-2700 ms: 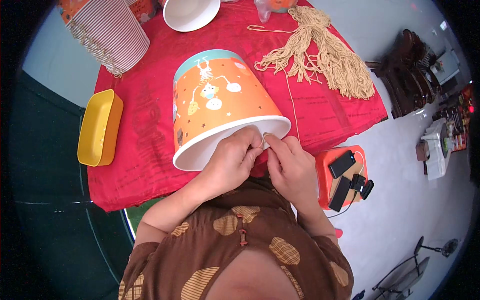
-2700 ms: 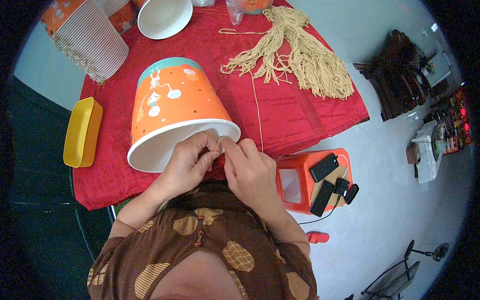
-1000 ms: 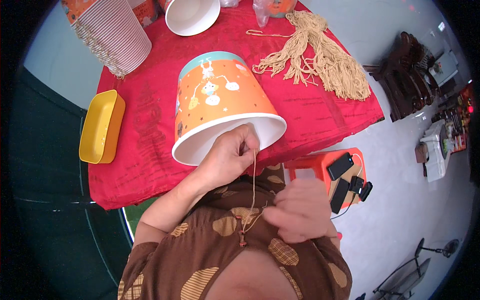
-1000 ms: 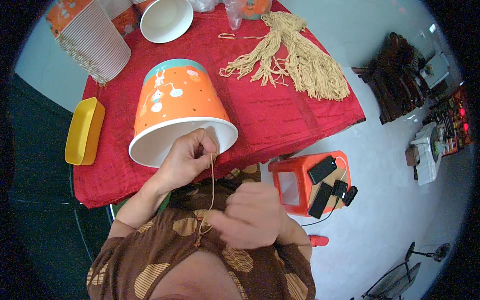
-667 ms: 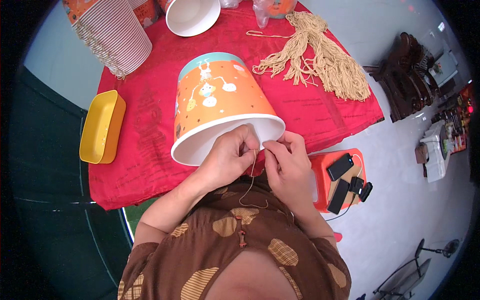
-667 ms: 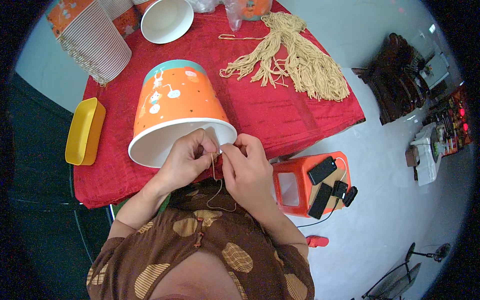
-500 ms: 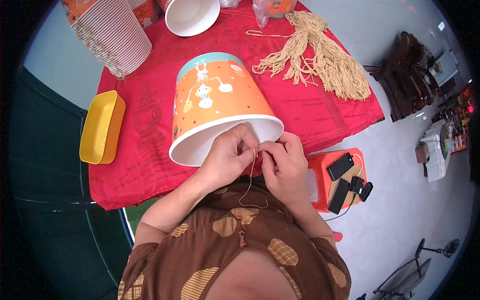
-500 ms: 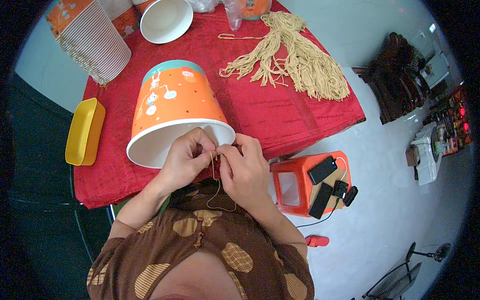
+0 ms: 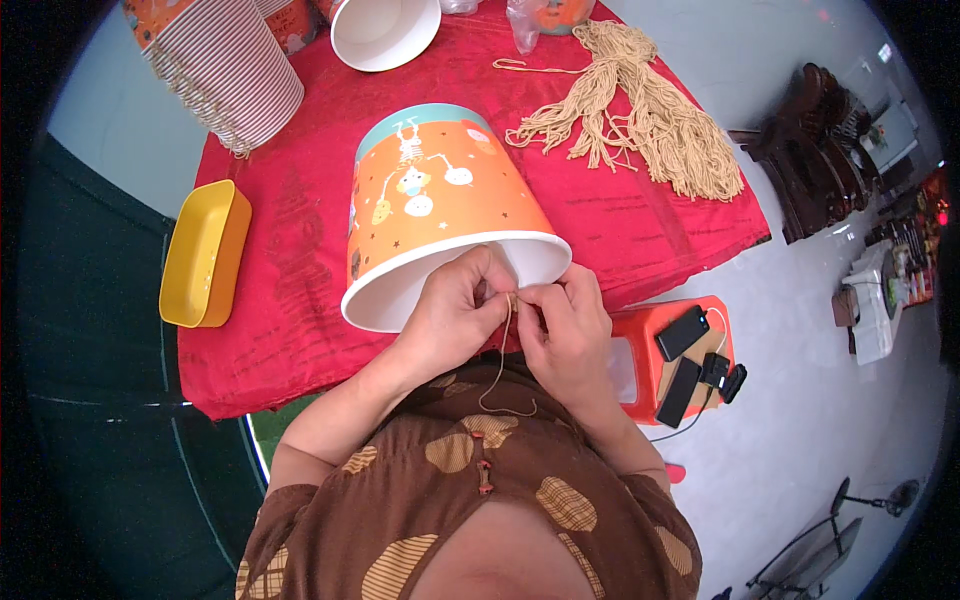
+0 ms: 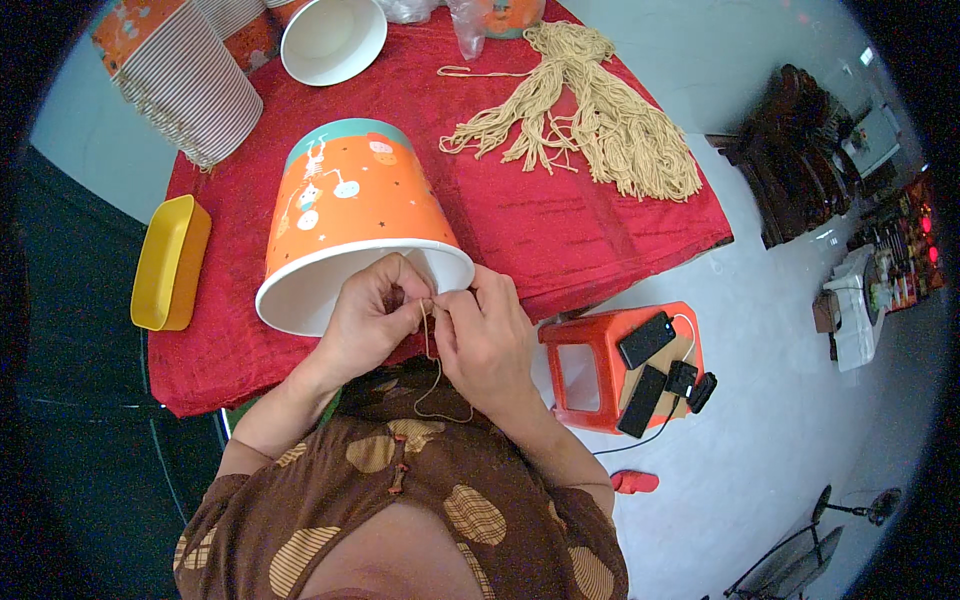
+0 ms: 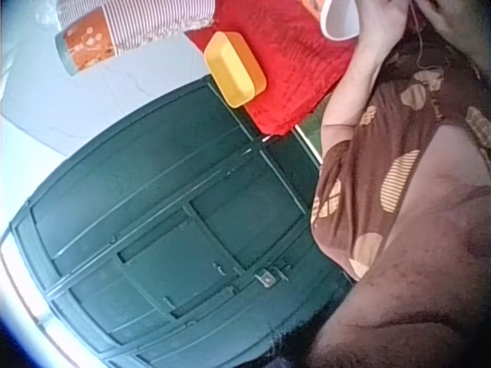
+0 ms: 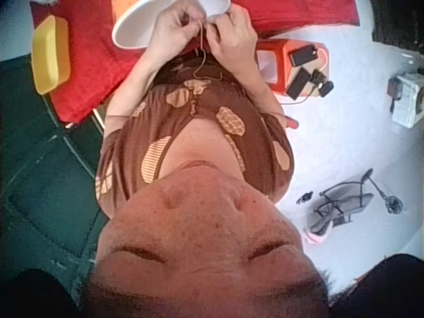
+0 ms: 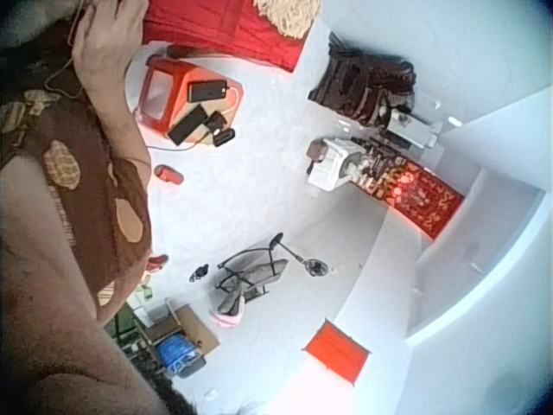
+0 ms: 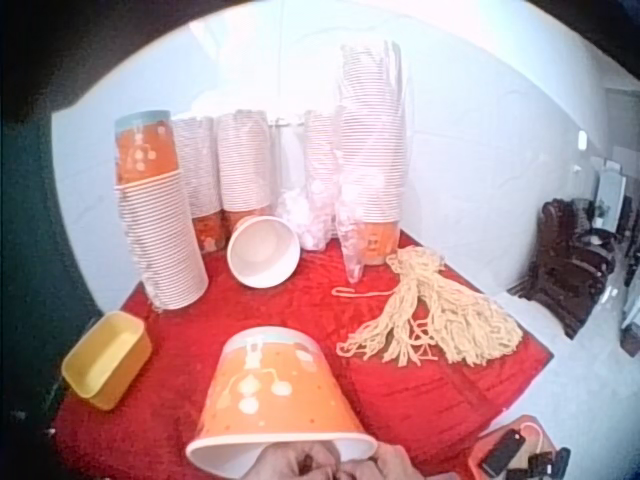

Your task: Threading pre-cut strings through holes in paper buckets to create handles.

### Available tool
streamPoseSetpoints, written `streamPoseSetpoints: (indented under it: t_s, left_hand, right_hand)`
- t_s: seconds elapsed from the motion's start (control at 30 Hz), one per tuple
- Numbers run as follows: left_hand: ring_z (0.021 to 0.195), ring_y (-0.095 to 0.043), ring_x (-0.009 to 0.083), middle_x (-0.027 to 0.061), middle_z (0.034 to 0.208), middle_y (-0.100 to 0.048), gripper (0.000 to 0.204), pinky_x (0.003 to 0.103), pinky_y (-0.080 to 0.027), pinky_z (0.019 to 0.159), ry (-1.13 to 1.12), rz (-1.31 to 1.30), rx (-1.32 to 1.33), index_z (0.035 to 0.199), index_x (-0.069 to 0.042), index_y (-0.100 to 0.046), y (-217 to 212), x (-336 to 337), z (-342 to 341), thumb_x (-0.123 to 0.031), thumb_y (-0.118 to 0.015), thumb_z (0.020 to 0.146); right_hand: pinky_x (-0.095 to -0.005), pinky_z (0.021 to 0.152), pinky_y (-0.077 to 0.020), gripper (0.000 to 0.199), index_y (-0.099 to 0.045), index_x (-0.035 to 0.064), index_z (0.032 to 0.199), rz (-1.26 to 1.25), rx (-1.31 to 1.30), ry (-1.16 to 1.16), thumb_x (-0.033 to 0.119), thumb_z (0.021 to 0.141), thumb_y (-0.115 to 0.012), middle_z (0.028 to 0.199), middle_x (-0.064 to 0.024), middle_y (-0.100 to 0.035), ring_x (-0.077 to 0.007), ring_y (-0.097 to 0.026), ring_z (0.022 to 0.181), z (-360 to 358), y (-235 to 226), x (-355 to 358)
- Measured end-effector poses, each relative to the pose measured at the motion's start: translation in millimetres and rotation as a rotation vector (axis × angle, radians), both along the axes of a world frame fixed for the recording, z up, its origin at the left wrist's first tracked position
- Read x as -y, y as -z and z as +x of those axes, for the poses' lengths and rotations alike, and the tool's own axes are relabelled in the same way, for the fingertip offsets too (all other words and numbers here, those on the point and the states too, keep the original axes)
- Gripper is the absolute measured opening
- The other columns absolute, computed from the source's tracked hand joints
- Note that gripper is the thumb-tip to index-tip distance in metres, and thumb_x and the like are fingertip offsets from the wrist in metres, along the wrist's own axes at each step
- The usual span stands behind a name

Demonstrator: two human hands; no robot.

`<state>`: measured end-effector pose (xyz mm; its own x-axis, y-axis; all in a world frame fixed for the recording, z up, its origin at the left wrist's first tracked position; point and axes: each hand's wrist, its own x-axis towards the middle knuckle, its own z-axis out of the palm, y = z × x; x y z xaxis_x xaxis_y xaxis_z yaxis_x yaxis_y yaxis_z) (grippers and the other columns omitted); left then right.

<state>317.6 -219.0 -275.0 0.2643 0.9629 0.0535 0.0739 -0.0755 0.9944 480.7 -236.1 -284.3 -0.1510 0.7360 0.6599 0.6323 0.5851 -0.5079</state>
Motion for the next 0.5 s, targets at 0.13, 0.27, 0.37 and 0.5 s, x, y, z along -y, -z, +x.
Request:
streamPoseSetpoints:
  t_s: [0.13, 0.27, 0.37, 0.5]
  left_hand:
    - [0.067, -0.049, 0.0053, -0.0005, 0.075, -0.054, 0.006, 0.024, -0.041, 0.057, -0.009, 0.059, -0.030, 0.089, 0.001, -0.056, 0.5, 0.5, 0.5, 0.005, -0.060, 0.089]
    - [0.066, -0.054, 0.0105, 0.0042, 0.075, -0.057, 0.007, 0.028, -0.044, 0.058, -0.034, 0.121, -0.132, 0.090, 0.000, -0.056, 0.3, 2.3, 1.6, 0.003, -0.062, 0.087]
    - [0.076, -0.053, 0.0073, 0.0021, 0.085, -0.058, 0.012, 0.024, -0.045, 0.065, -0.006, 0.151, -0.263, 0.094, -0.001, -0.057, -6.3, 5.3, 1.9, 0.009, -0.061, 0.087]
    - [0.074, -0.059, 0.0153, 0.0077, 0.085, -0.059, 0.015, 0.029, -0.048, 0.065, -0.044, 0.332, -0.334, 0.095, 0.000, -0.057, -6.2, 6.2, 6.3, 0.010, -0.061, 0.085]
  right_hand:
    - [-0.0428, 0.071, -0.0515, 0.022, -0.062, 0.0002, 0.091, 0.015, -0.024, 0.007, -0.003, 0.072, -0.072, 0.102, -0.0175, -0.059, -0.0346, -0.060, 0.088, -2.2, 3.7, -0.5]
    - [-0.0435, 0.071, -0.0510, 0.023, -0.061, -0.0003, 0.091, 0.029, -0.015, 0.024, -0.005, 0.072, -0.071, 0.101, -0.0185, -0.058, -0.0352, -0.059, 0.086, -4.0, 5.2, -0.6]
    - [-0.0420, 0.069, -0.0508, 0.023, -0.062, 0.0004, 0.093, 0.044, -0.037, 0.032, -0.008, 0.073, -0.071, 0.095, -0.0173, -0.057, -0.0348, -0.061, 0.083, -3.9, 6.9, -1.6]
    - [-0.0429, 0.071, -0.0511, 0.023, -0.061, -0.0006, 0.094, 0.046, -0.048, 0.019, -0.008, 0.074, -0.069, 0.097, -0.0187, -0.058, -0.0362, -0.062, 0.085, -3.3, 7.1, -1.9]
